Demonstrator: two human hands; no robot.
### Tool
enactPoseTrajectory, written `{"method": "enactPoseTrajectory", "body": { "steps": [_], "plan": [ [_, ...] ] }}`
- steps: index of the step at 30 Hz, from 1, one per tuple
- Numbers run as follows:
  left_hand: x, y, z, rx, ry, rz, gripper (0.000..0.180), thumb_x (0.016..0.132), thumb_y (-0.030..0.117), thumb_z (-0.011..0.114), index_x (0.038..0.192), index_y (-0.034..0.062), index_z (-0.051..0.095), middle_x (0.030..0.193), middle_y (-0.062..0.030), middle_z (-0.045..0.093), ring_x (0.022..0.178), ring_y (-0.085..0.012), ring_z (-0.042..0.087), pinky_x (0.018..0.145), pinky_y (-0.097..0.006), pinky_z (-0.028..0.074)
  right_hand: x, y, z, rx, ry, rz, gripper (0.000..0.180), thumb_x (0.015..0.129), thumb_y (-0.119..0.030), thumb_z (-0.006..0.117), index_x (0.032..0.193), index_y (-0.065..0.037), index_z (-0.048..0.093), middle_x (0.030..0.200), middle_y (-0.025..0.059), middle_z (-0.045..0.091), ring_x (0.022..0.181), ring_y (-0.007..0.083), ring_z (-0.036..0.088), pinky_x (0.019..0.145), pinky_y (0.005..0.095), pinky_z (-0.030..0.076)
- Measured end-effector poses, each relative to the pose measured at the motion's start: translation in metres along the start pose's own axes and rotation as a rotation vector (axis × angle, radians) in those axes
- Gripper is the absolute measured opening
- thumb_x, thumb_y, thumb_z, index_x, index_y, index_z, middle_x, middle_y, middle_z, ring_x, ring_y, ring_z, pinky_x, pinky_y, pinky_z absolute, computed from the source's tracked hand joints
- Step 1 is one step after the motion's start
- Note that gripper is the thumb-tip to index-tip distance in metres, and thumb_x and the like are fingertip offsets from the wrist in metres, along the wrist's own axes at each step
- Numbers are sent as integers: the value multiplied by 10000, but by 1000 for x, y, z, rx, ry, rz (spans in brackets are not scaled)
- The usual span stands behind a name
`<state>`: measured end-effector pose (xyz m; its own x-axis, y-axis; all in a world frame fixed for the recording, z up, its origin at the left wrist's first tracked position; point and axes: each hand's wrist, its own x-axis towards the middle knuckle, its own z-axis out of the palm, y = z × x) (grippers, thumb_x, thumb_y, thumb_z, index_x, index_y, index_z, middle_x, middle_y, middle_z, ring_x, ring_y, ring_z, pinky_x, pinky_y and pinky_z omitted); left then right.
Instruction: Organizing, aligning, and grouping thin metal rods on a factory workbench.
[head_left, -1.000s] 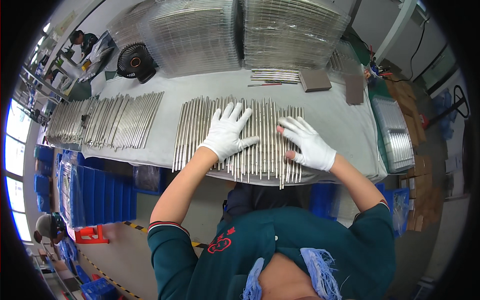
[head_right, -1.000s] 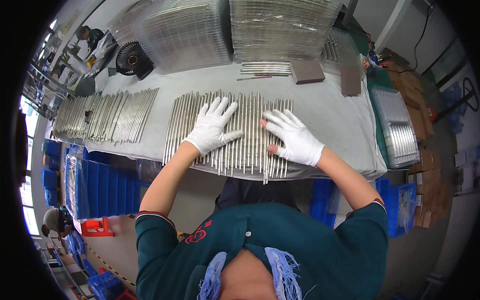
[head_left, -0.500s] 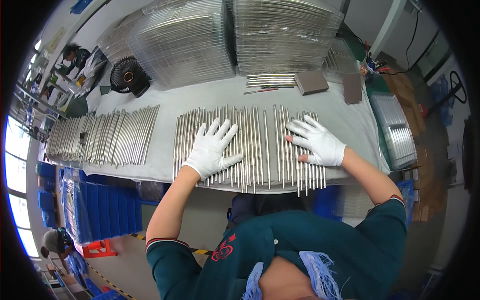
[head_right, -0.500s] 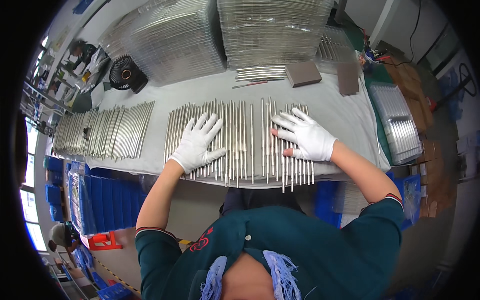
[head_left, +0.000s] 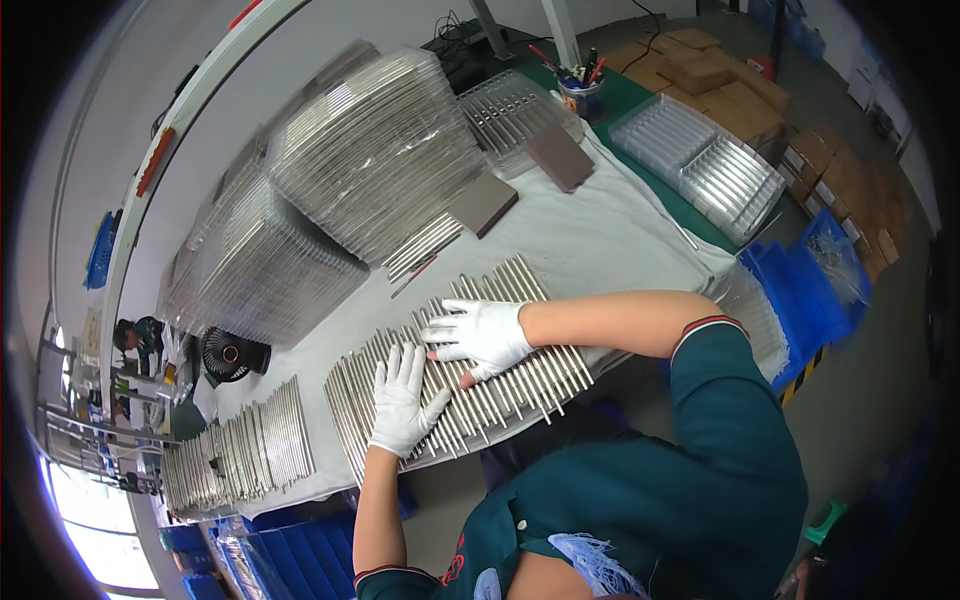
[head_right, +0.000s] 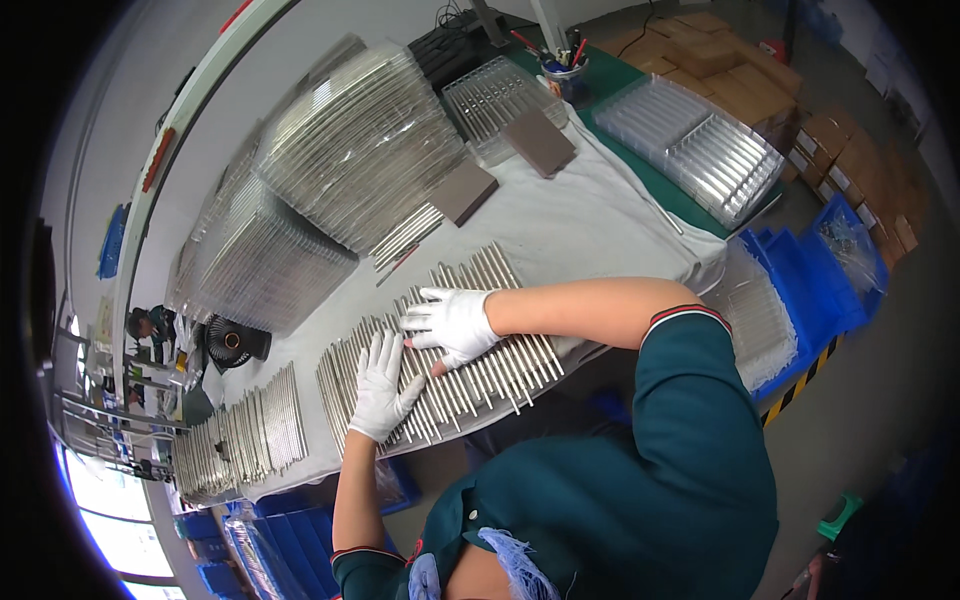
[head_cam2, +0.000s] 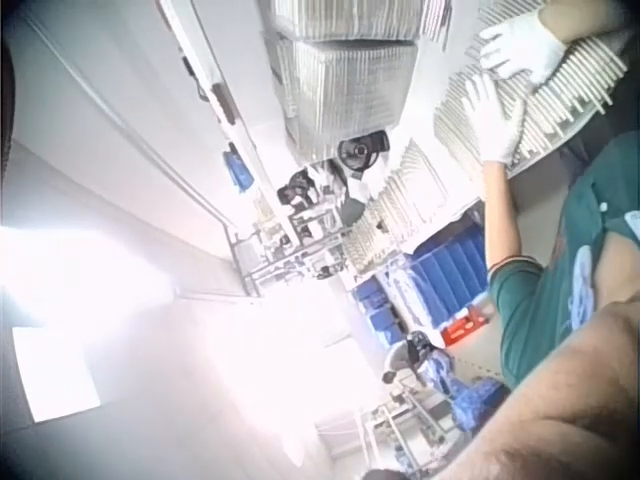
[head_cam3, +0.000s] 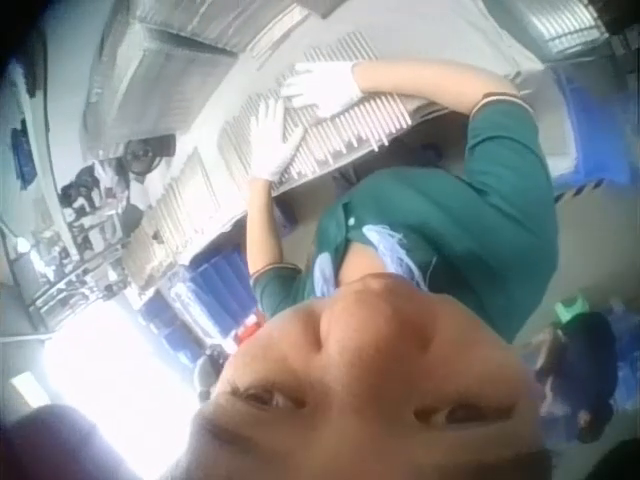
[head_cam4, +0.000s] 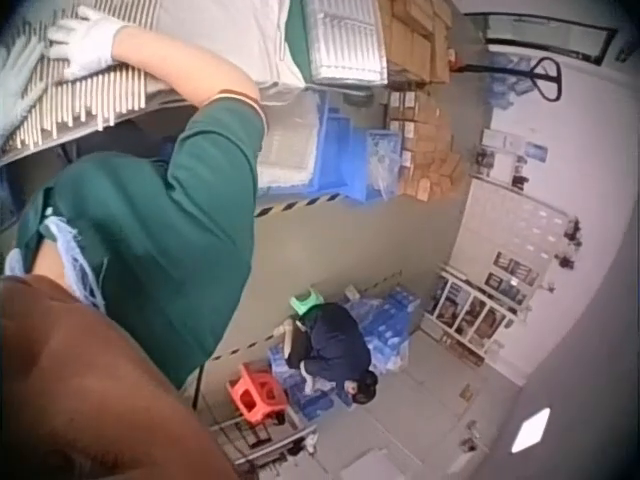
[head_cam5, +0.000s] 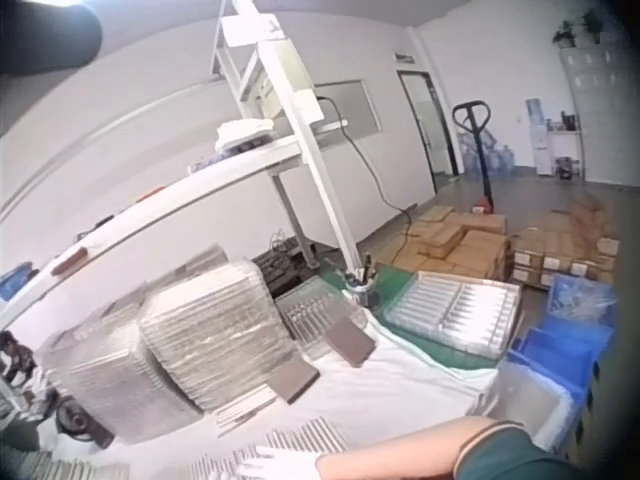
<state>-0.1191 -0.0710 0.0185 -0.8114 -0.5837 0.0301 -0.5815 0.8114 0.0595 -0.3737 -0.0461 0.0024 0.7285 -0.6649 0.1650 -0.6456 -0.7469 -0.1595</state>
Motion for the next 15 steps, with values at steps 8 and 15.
{"method": "enactPoseTrajectory", "body": {
  "steps": [8,15],
  "plan": [
    [27,41,-7,-39,-89,214,888,871,580,568,1505,6,330,1546,-238,320,1443,-443,253,1186,-533,149,-67,20,-17,6,75,62,681,950,-608,436,1432,-131,498,1512,168,417,1431,306,343,1190,500,200],
    [38,129,-11,-87,-173,464,872,882,636,529,1503,49,353,1541,-235,317,1447,-441,251,1189,-561,133,-94,37,-8,88,211,124,656,988,-556,400,1445,-90,470,1494,185,436,1401,321,391,1185,482,229]
  ]
}}
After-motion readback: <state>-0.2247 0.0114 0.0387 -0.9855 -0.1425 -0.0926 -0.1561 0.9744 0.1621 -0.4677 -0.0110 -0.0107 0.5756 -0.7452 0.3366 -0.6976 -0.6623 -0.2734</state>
